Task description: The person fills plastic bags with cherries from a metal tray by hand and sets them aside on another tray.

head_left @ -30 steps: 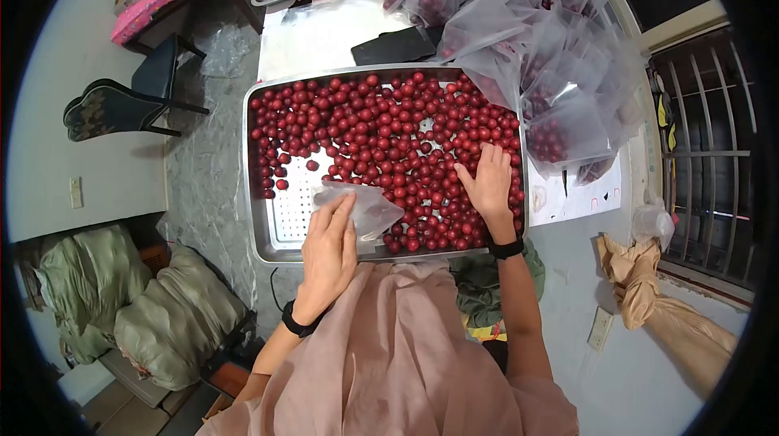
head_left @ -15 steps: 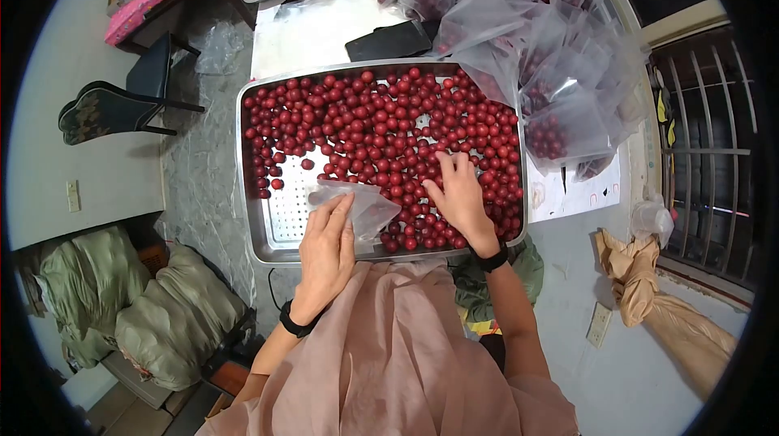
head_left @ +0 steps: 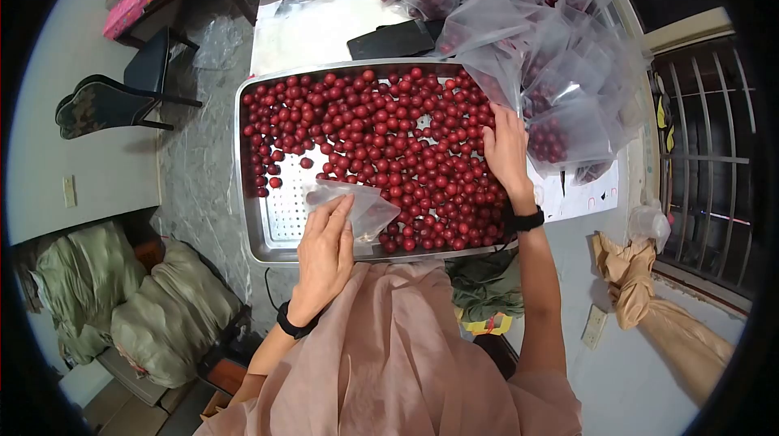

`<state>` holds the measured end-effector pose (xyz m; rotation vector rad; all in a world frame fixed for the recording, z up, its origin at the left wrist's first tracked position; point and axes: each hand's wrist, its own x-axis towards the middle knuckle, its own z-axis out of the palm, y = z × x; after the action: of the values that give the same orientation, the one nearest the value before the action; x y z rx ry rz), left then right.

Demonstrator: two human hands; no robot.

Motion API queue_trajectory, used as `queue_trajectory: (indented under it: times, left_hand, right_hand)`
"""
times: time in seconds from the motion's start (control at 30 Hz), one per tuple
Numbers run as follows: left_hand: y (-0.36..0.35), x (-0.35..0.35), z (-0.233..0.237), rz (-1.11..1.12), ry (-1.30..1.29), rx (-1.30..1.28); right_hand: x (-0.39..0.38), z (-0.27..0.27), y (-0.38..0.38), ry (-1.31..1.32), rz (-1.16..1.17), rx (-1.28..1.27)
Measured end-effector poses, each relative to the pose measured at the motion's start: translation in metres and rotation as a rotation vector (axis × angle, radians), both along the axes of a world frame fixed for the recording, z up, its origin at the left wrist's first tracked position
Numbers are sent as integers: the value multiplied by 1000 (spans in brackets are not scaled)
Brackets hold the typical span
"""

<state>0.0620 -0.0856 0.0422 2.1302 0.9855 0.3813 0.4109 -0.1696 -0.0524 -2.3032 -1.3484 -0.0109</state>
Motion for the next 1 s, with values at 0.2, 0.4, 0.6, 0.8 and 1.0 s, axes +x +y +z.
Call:
queue_trajectory:
  times: [0.2, 0.4, 0.6, 0.8, 1.0]
  left_hand:
    - [1, -2, -1, 20, -2, -17]
    - [1, -1, -2, 22, 8, -22]
    - [3, 0, -3, 16, 8, -10]
    - [3, 0, -2, 11, 14, -17]
    - [4, 1, -3, 3, 21, -20]
  right_hand:
    - [41, -29, 27, 15, -68, -108]
    - [72, -38, 45, -2, -54, -244]
    - [36, -24, 49, -58, 3, -299]
    - [25, -18, 42, 48, 15, -257]
    - [-10, -18, 30, 9, 139, -152]
